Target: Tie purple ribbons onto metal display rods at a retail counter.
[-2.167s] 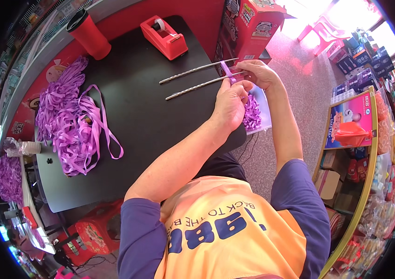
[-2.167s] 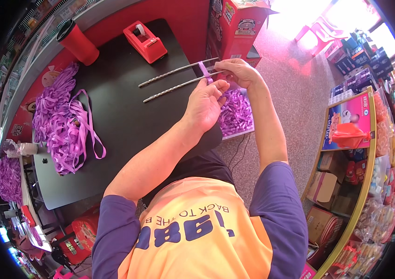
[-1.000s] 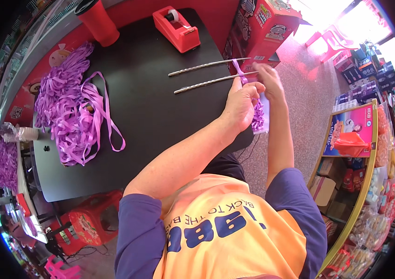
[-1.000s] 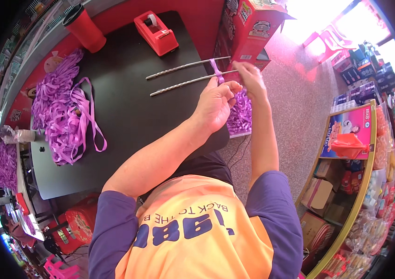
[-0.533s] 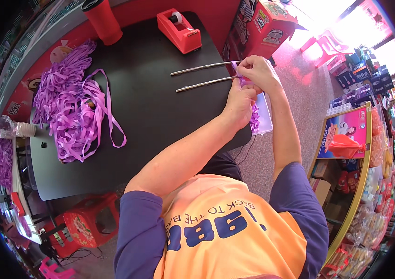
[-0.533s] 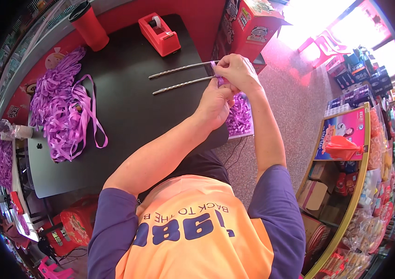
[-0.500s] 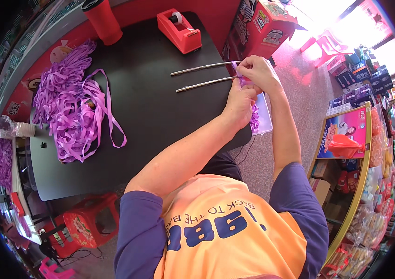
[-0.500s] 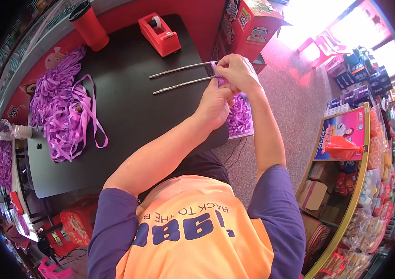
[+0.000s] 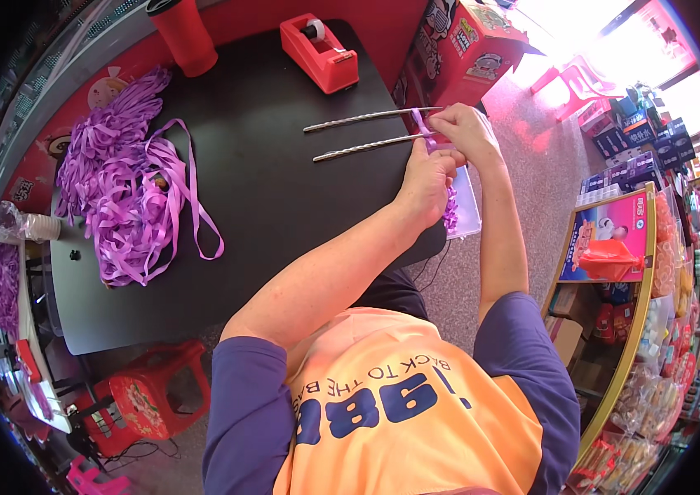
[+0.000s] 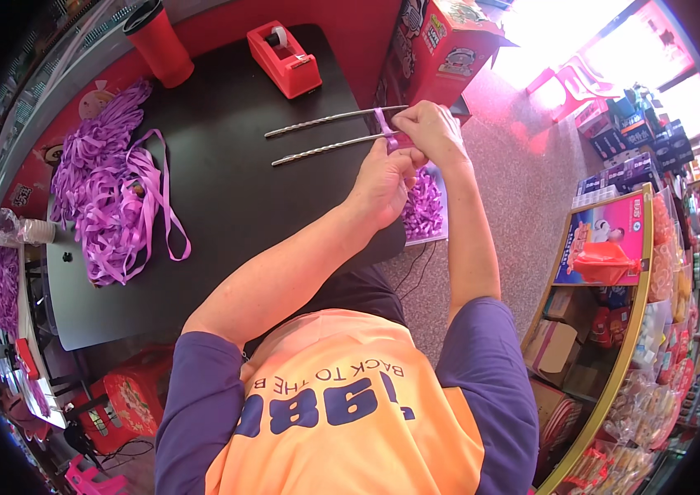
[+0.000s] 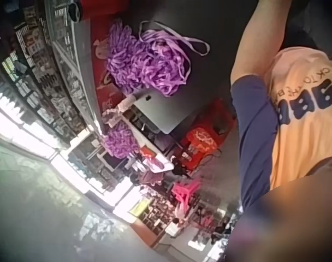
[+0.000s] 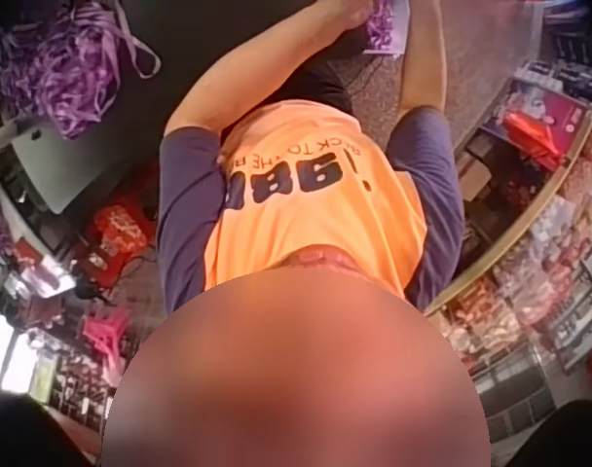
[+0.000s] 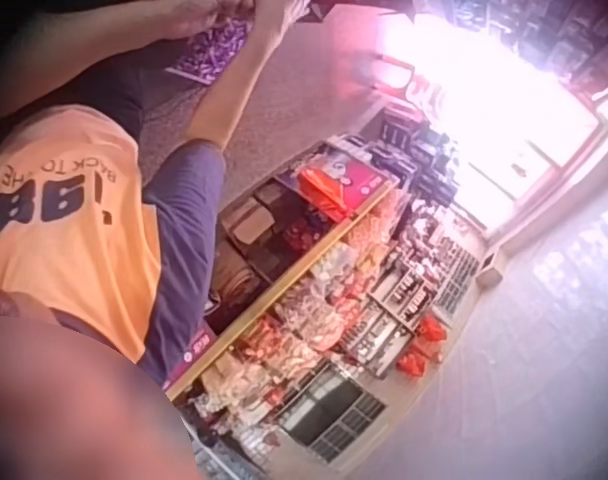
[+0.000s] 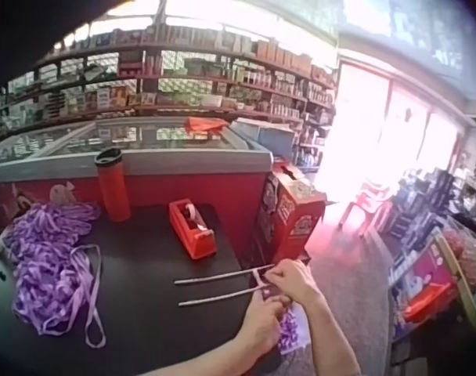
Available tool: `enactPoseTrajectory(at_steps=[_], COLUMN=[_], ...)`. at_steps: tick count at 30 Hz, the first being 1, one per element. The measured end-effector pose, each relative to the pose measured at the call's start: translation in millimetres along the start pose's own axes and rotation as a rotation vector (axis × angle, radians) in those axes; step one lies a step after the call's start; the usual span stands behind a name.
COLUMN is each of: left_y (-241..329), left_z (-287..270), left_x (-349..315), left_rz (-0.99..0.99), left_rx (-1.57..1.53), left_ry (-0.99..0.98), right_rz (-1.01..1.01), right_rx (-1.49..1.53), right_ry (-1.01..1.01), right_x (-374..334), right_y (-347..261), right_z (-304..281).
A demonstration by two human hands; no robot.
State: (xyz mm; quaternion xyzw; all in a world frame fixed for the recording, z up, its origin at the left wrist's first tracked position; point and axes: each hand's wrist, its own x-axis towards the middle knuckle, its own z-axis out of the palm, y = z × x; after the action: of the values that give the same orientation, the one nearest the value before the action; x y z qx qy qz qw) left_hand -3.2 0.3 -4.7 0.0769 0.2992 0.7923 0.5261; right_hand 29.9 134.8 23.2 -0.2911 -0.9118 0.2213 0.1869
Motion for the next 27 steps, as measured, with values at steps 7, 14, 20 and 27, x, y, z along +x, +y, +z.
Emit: enactPoseTrajectory(at_steps=[7,14,20,27], left_y=[-2,7,33,73], left_z=[1,5,41,-1], left_x=[-1,-4,-43,-50], left_rz=[0.02,-0.12,-0.079,0.78], left_rx=[-0.002,0.145,1.368,2.248], left_ry=[0.001,-0.087,-0.182,-0.229], right_rz=[0.056,0.104,-0.073,-0.021], right_rx=[0.102,0.346,0.229,0.628], right_ry=[-0.12,-0.402,0.205,-0.716], right_x=[-4,9,22,61], right_y=[-1,13,9,18], right_z=[5,6,0,7])
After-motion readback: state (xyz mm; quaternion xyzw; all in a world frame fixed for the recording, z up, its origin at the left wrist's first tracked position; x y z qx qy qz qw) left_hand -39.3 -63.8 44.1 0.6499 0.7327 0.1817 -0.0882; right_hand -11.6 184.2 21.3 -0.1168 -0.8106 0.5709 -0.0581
